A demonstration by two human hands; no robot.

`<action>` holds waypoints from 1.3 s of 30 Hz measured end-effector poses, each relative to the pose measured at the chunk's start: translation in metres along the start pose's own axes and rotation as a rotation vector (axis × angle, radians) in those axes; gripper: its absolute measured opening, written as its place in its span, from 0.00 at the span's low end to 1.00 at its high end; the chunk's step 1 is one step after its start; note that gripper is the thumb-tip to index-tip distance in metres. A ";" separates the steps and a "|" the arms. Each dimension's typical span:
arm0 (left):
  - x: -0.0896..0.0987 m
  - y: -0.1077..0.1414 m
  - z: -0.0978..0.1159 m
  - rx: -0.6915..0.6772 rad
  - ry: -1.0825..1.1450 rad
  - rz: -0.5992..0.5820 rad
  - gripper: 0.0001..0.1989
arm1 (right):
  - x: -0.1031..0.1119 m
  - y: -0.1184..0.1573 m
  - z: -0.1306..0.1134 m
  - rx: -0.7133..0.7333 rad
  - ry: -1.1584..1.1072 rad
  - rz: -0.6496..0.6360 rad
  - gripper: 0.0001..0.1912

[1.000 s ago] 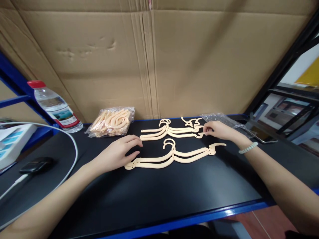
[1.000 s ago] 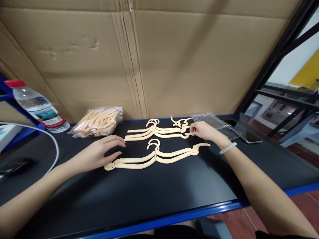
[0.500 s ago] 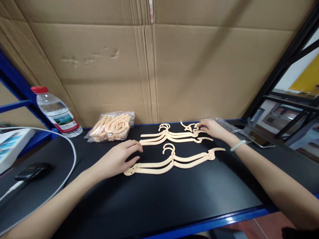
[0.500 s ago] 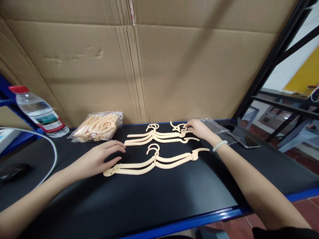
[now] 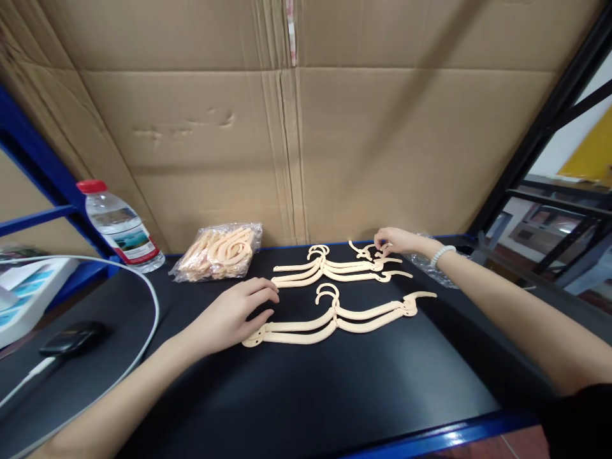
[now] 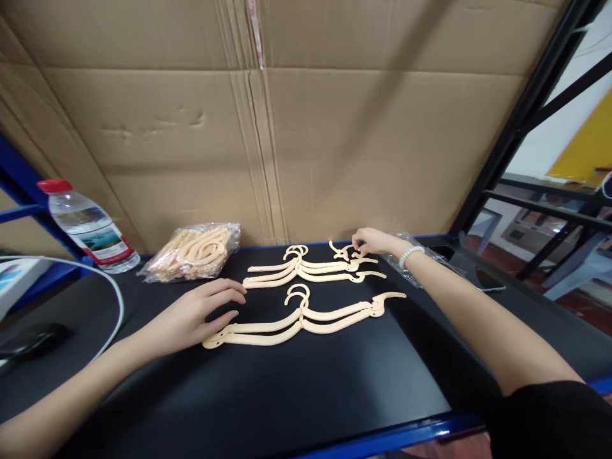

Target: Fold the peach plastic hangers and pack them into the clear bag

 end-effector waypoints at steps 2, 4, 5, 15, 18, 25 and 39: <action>0.002 0.000 0.001 0.006 0.031 0.010 0.09 | 0.010 0.002 -0.005 -0.014 -0.009 0.039 0.05; 0.006 -0.001 0.003 0.025 0.114 0.041 0.08 | 0.025 0.004 -0.018 -0.012 -0.016 0.116 0.06; 0.008 -0.002 0.005 0.048 0.180 0.064 0.08 | 0.035 0.004 -0.030 -0.003 -0.017 0.170 0.06; -0.016 -0.006 0.038 0.425 1.323 0.077 0.17 | 0.036 0.016 -0.257 0.747 0.062 0.384 0.12; -0.014 -0.003 0.034 0.460 1.367 0.155 0.11 | 0.021 0.010 -0.279 0.768 0.067 0.359 0.12; -0.006 0.006 0.009 0.584 1.271 0.388 0.11 | 0.023 -0.015 -0.207 0.285 -0.095 0.403 0.09; -0.009 0.010 -0.005 0.625 1.208 0.489 0.10 | -0.044 0.012 -0.139 0.057 -0.058 0.145 0.07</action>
Point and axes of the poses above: each hand's wrist, its own y-axis away from the middle knuckle, its own x-axis out of the back of the hand, z = x × y, the point moved 6 cm from there along -y, towards the middle knuckle, and after that the axes turned 3 degrees about x, right-handed, at the moved point
